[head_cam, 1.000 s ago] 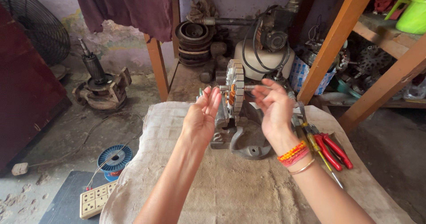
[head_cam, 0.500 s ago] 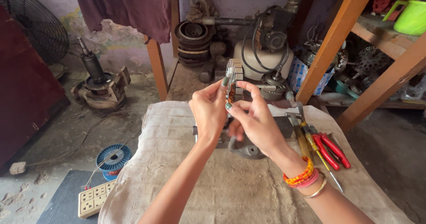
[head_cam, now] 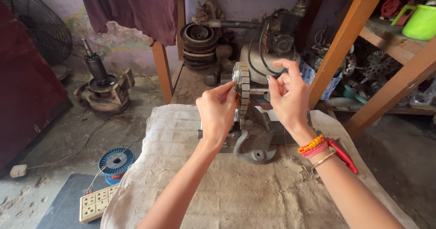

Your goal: The person winds copper wire around the slots of a motor stator held in a bench vise. They use a screwdriver to guide and pack the wire into the slots, then continue winding by hand, repeating the process across multiple slots.

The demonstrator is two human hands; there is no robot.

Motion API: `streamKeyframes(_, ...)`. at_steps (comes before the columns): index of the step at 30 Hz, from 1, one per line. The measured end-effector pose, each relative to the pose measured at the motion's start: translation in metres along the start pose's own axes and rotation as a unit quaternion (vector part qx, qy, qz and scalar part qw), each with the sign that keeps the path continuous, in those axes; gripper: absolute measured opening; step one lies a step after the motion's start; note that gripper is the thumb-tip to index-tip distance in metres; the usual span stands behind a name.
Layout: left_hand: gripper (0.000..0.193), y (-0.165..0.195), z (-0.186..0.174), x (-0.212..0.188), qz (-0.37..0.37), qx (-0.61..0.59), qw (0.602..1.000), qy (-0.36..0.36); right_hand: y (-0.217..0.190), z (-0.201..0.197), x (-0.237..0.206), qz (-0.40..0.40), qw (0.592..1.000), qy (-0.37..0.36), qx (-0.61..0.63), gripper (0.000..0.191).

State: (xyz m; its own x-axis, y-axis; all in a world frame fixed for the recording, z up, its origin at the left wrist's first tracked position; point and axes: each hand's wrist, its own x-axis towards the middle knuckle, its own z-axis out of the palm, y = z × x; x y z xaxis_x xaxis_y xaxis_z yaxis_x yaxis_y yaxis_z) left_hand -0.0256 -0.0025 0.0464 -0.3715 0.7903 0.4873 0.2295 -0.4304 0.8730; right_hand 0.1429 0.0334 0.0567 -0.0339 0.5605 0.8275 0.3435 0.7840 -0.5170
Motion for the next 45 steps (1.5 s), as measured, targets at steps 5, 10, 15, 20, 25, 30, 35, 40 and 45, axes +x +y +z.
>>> streamKeyframes(5,0.023,-0.002,-0.004,-0.005,0.103,0.02,0.994,0.017,0.008,-0.001,-0.011,-0.02,1.0,0.01,0.006,0.027)
streamKeyframes(10,0.025,-0.004,-0.004,-0.006,0.079,0.031,0.996,0.002,0.022,-0.002,-0.012,-0.064,0.993,0.026,-0.091,0.025)
streamKeyframes(15,0.03,-0.019,0.0,-0.001,0.11,0.038,0.993,-0.034,0.04,-0.005,-0.014,-0.057,0.98,-0.005,-0.189,0.029)
streamKeyframes(20,0.037,-0.036,-0.006,0.017,-0.05,-0.145,0.987,-0.057,0.052,-0.007,-0.042,-0.077,0.967,-0.046,-0.239,0.036)
streamKeyframes(25,0.043,-0.032,-0.022,0.009,0.036,-0.007,0.999,-0.01,0.052,-0.018,-0.062,-0.051,0.97,-0.049,-0.232,0.038)
streamKeyframes(30,0.04,-0.018,-0.016,-0.026,0.466,0.291,0.833,0.068,0.035,-0.018,-0.079,0.059,0.98,-0.061,-0.18,0.039)
streamKeyframes(35,0.052,-0.013,0.003,-0.031,0.501,0.357,0.781,-0.105,0.018,-0.026,-0.087,0.212,0.968,-0.13,-0.04,0.036)
streamKeyframes(40,0.034,-0.023,0.008,-0.036,0.48,0.368,0.781,-0.156,-0.001,-0.029,-0.087,0.229,0.964,-0.123,0.062,0.03)
streamKeyframes(45,0.032,-0.028,0.001,-0.044,0.463,0.262,0.839,-0.113,-0.032,-0.036,-0.055,0.085,0.97,-0.115,-0.199,0.055)
